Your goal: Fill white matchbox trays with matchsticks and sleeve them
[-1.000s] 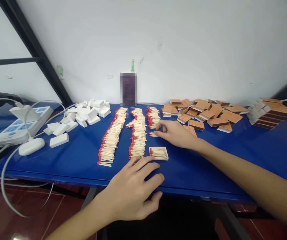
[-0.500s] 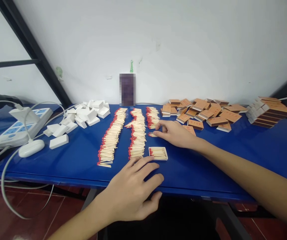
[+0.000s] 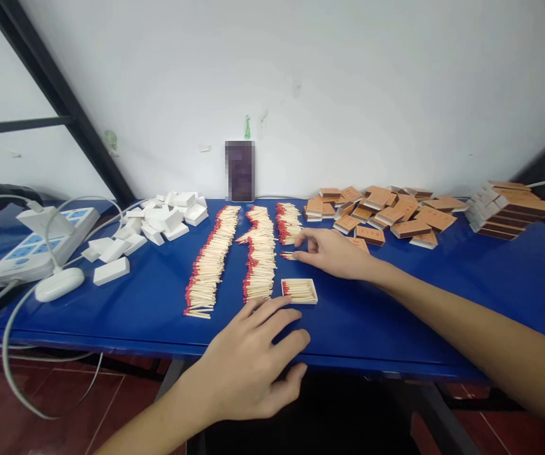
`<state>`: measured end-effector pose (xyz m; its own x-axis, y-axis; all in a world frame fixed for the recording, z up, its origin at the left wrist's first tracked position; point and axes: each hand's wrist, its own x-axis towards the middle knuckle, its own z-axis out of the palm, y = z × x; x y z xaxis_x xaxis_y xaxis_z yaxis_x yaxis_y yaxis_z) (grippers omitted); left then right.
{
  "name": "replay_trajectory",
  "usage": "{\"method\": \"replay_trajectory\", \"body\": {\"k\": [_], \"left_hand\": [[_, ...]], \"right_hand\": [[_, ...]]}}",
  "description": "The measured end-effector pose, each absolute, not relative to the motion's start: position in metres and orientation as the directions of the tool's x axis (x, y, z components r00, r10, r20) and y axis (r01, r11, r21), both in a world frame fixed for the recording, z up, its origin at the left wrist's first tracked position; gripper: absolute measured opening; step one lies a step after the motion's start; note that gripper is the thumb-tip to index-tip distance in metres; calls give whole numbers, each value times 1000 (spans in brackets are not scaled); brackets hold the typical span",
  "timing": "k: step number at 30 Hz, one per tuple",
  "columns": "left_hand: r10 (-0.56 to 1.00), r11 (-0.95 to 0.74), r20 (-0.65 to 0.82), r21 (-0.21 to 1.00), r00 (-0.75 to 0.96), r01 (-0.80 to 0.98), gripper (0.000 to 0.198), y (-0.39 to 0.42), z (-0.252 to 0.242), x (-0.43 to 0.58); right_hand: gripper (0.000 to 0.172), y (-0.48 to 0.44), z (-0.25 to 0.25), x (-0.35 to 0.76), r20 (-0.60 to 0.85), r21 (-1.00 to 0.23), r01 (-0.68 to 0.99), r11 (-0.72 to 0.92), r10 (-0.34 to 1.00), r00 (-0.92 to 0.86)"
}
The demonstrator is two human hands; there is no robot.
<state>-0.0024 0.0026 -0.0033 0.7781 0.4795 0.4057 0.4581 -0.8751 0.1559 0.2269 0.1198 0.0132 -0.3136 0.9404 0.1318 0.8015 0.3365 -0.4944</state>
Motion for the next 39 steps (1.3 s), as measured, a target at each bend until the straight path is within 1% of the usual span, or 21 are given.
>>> {"method": "replay_trajectory", "body": {"k": [5, 14, 18, 30, 39], "left_hand": [[478, -875, 416, 149, 773, 461, 22, 2, -3, -2], [480, -874, 409, 151, 776, 461, 22, 2, -3, -2], [479, -874, 416, 145, 773, 464, 23, 3, -3, -2], [482, -873, 409, 150, 775, 464, 23, 3, -3, -2], [479, -874, 420, 143, 771, 465, 23, 3, -3, -2]], "right_hand": [[23, 119, 13, 227, 135, -509, 792, 336, 940, -313], [31, 119, 12, 227, 126, -511, 791, 338, 939, -321], [32, 120, 10, 226, 159, -495, 793, 355, 934, -319], [15, 123, 9, 226, 169, -491, 797, 352, 936, -309], [10, 122, 12, 226, 161, -496, 790, 360, 932, -324]]}}
